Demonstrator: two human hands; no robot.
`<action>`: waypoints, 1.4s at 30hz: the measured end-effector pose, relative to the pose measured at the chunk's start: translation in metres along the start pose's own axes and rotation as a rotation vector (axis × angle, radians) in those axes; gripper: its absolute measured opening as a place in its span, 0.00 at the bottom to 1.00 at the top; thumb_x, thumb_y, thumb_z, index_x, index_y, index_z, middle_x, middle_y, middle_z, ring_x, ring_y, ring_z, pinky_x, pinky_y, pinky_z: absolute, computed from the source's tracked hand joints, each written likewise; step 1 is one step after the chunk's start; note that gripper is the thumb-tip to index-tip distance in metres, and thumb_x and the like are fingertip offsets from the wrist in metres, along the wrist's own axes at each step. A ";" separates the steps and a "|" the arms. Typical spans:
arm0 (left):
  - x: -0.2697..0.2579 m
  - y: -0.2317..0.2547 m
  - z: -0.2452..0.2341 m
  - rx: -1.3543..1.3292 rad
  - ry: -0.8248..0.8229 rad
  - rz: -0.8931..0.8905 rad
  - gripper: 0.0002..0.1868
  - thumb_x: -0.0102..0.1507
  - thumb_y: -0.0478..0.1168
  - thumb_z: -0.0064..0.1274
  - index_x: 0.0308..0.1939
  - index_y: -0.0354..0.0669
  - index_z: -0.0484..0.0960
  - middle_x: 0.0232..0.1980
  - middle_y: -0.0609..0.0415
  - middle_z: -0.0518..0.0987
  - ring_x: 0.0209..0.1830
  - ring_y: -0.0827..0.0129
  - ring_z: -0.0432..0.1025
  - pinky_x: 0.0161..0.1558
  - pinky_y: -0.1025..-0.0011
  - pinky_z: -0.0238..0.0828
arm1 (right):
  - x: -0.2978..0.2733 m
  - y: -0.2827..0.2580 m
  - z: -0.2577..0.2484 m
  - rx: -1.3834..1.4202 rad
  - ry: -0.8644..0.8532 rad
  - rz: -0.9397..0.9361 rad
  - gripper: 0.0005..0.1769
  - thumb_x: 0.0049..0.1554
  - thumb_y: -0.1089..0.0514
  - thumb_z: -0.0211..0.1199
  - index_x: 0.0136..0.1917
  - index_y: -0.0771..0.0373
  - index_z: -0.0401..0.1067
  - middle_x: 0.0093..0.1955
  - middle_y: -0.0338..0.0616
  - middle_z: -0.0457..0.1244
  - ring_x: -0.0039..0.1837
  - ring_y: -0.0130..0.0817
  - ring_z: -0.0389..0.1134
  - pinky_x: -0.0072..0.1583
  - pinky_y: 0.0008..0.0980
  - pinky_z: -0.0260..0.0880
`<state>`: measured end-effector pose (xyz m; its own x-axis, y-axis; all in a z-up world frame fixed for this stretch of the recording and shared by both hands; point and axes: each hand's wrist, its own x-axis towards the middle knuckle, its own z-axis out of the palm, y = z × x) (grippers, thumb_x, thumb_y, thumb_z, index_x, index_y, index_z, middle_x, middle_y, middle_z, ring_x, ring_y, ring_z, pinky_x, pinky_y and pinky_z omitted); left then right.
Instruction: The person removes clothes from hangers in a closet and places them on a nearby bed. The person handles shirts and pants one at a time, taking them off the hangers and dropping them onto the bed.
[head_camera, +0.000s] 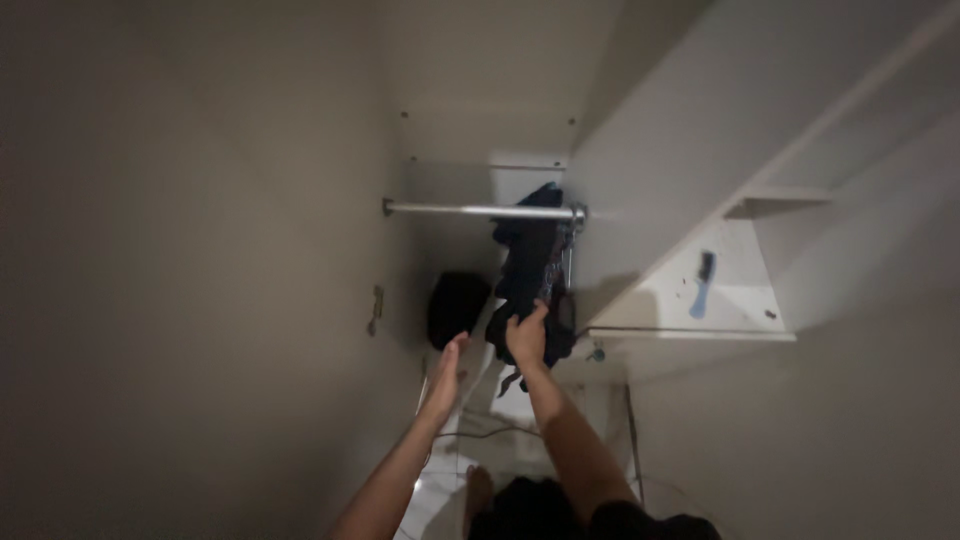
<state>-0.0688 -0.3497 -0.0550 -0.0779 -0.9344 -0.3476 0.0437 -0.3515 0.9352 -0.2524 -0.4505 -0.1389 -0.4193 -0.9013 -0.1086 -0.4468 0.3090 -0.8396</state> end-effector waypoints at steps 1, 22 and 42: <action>0.004 -0.001 -0.001 0.004 0.007 -0.020 0.43 0.67 0.71 0.23 0.77 0.50 0.61 0.80 0.53 0.60 0.81 0.63 0.50 0.74 0.53 0.52 | 0.006 -0.001 0.003 0.008 -0.001 0.028 0.37 0.57 0.56 0.59 0.75 0.70 0.53 0.64 0.74 0.62 0.67 0.67 0.64 0.68 0.48 0.62; -0.002 -0.020 -0.010 -0.052 -0.002 -0.117 0.48 0.65 0.74 0.20 0.77 0.47 0.61 0.76 0.50 0.68 0.79 0.58 0.58 0.75 0.55 0.51 | 0.043 0.012 0.004 -0.042 -0.037 -0.170 0.27 0.63 0.54 0.46 0.60 0.84 0.66 0.59 0.83 0.60 0.63 0.76 0.61 0.67 0.58 0.58; 0.161 0.037 0.076 0.315 -0.152 -0.160 0.40 0.66 0.42 0.45 0.79 0.44 0.46 0.69 0.28 0.68 0.66 0.44 0.69 0.64 0.57 0.66 | -0.027 -0.028 -0.021 -0.076 -0.320 -0.185 0.32 0.68 0.50 0.47 0.79 0.66 0.49 0.66 0.70 0.63 0.66 0.69 0.65 0.63 0.57 0.66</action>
<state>-0.1551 -0.5085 -0.0716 -0.2072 -0.8418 -0.4985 -0.2871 -0.4348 0.8536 -0.2451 -0.4286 -0.1016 -0.0633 -0.9895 -0.1299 -0.5540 0.1431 -0.8201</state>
